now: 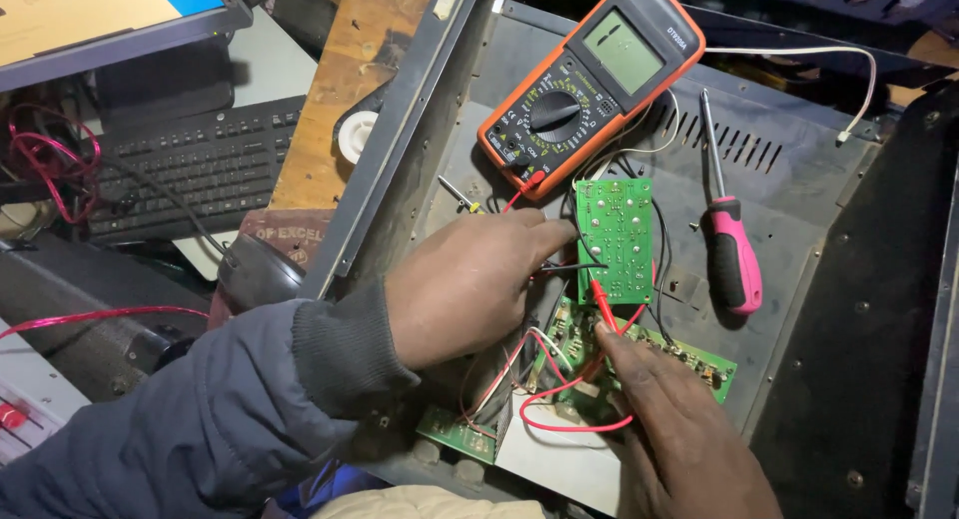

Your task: The person uses a multimeter to test a green circuit board inside an open electronic device. They hold the multimeter probes against various points on the board while observing the digital display. The person also lifts the circuit board to inspect it from different angles.

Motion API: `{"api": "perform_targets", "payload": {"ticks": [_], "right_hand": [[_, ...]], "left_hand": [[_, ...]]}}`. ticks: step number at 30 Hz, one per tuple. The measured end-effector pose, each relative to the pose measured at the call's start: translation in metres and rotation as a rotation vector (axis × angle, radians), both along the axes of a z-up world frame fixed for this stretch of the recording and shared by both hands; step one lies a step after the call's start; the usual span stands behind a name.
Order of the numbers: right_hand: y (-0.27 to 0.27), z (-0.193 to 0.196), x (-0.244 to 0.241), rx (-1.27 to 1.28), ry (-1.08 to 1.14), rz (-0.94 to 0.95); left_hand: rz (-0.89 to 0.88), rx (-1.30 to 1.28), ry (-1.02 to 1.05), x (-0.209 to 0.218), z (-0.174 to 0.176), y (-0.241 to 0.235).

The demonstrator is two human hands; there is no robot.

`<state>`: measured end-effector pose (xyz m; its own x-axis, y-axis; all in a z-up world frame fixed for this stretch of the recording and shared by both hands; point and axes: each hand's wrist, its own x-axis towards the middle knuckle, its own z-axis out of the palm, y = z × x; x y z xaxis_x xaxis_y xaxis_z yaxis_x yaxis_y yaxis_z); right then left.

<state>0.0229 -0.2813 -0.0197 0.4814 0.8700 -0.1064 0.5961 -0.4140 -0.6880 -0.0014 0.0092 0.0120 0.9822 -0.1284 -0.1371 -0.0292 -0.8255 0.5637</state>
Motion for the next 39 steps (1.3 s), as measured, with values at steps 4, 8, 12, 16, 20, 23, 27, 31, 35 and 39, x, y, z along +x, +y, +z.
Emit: {"api": "perform_targets", "payload": {"ticks": [4,8,12,16,20,23,27,31,35,39], "right_hand": [[0.002,0.002,0.000,-0.043,0.014,-0.021],[0.001,0.002,0.002,-0.027,0.015,0.002],[0.002,0.001,0.002,-0.026,0.007,0.012],[0.002,0.002,0.004,-0.014,0.002,0.025],[0.005,0.003,0.002,-0.073,0.026,-0.001],[0.003,-0.001,0.004,-0.055,0.013,0.014],[0.001,-0.001,0.002,-0.024,0.003,-0.005],[0.002,0.000,0.002,-0.165,-0.017,-0.039],[0.013,0.018,-0.001,-0.389,0.093,-0.131],[0.002,0.000,0.002,-0.118,-0.068,-0.084]], "left_hand": [[-0.010,0.006,-0.009,-0.001,0.001,0.001],[0.019,0.047,0.045,0.000,0.003,0.000],[0.020,0.041,0.013,-0.001,0.001,0.000],[0.012,0.039,0.031,-0.001,0.004,0.001],[0.007,0.063,0.039,-0.002,0.005,0.001],[-0.006,0.060,0.032,-0.003,0.004,0.001],[-0.013,0.071,0.003,-0.006,0.004,0.001],[-0.019,0.076,0.049,-0.006,0.003,0.001],[-0.016,0.106,0.056,-0.007,-0.001,0.000],[-0.035,0.121,0.064,-0.008,0.002,0.002]]}}
